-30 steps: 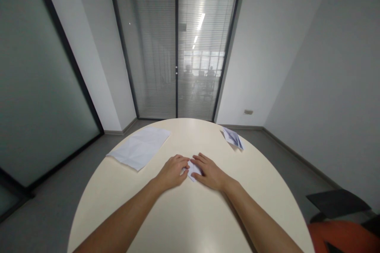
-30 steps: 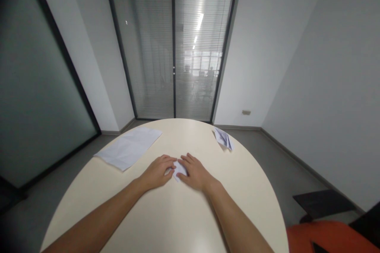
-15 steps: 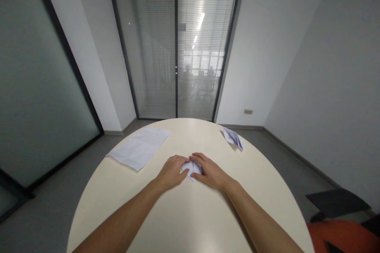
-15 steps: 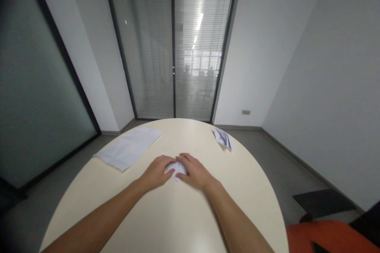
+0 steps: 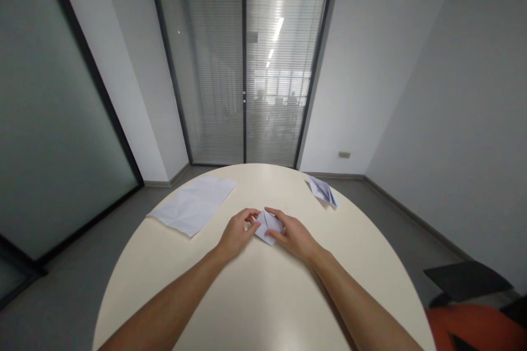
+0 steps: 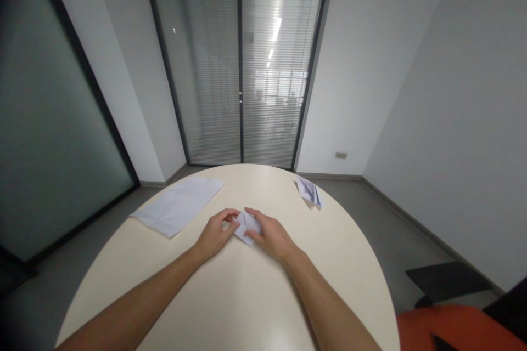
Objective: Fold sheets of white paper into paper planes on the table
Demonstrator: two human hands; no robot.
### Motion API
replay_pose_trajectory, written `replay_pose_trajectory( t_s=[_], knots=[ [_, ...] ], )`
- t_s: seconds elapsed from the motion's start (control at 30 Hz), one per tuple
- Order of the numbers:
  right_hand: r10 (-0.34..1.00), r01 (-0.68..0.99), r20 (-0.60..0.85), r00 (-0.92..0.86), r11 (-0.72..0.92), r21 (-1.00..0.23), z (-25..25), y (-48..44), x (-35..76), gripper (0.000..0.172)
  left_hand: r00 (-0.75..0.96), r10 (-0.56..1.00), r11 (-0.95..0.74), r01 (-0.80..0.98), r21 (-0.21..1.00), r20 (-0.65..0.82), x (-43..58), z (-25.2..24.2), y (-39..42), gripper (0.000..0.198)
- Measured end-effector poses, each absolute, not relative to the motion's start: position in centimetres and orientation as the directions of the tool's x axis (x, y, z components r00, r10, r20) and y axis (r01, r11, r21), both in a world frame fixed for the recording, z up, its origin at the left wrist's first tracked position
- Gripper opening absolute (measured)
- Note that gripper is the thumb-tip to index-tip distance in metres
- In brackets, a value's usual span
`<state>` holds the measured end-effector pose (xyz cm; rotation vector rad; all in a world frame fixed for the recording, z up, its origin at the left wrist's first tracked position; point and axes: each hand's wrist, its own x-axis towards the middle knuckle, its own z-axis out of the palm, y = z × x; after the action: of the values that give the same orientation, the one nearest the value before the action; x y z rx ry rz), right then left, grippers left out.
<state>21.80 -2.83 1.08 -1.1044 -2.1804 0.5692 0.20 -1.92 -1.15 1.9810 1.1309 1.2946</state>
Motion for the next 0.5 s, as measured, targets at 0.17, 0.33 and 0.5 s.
replay_pose_trajectory(
  t_s=[0.17,0.33,0.5],
  knots=[
    [0.830,0.587,0.356,-0.430,0.556,-0.588,1.64,-2.79,21.66,0.041,0.211,0.811,-0.584,0.361,0.728,0.546,0.27,-1.06,-2.14,0.027],
    [0.829,0.606,0.362,-0.426,0.559,-0.566,2.05,-2.95,21.48,0.023,0.256,0.783,-0.619,0.410,0.670,0.568,0.21,-0.73,-2.40,0.012],
    [0.830,0.559,0.341,-0.441,0.552,-0.619,1.97,-3.01,21.37,0.026,0.260,0.796,-0.603,0.411,0.683,0.546,0.15,-0.61,-2.50,0.013]
  ],
)
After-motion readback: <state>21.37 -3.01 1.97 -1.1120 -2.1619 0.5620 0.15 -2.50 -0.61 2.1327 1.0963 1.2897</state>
